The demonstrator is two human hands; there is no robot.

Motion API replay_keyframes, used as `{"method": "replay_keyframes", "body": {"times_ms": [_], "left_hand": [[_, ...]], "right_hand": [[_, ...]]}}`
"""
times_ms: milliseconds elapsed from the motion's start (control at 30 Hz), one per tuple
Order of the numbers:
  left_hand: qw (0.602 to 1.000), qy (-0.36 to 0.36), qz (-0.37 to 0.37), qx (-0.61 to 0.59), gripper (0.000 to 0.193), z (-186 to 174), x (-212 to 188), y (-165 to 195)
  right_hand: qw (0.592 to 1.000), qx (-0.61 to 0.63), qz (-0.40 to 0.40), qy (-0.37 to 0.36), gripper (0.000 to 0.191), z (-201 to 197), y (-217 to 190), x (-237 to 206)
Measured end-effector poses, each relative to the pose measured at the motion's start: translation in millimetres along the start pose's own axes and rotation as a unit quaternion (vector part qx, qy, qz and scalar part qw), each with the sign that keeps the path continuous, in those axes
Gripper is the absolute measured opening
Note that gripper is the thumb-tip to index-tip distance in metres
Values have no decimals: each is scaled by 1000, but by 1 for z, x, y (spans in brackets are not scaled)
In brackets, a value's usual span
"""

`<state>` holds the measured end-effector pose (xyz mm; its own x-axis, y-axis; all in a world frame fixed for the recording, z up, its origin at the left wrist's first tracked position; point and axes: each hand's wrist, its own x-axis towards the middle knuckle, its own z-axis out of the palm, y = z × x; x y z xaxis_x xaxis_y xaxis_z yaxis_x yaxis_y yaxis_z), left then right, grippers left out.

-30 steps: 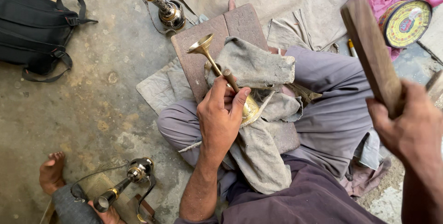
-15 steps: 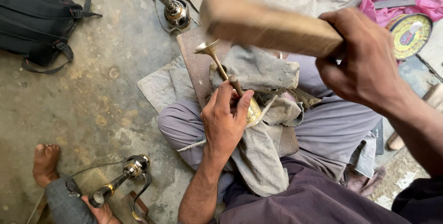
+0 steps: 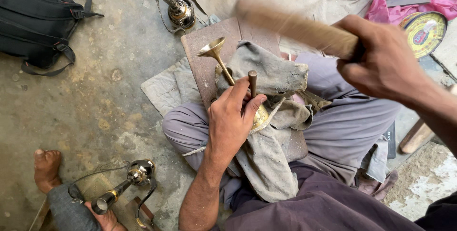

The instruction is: The person sits on the floor and uses a wooden mallet to strike a metal chisel held against a brass candlestick, creating engraved patterns on its surface. The person repeatedly adjusts the chisel and strikes it to continue the engraving.

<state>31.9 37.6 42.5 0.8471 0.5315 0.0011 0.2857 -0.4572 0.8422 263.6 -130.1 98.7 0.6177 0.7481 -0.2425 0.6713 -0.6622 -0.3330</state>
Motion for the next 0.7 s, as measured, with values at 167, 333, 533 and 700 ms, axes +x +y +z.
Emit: {"method": "replay_keyframes", "body": {"times_ms": [167,333,533,700], "left_hand": [[999,-13,23,24,37,-4,6,8],[999,-35,17,10,38,-6,10,11],[997,-58,40,12,41,-6,15,10],[995,-82,53,24,39,-7,19,10]], "right_hand": [[998,-50,-23,18,37,7,14,-11],[994,82,-38,56,40,18,28,-23],[994,106,10,5,44,27,44,-31],[990,113,89,8,39,35,46,-38]]}}
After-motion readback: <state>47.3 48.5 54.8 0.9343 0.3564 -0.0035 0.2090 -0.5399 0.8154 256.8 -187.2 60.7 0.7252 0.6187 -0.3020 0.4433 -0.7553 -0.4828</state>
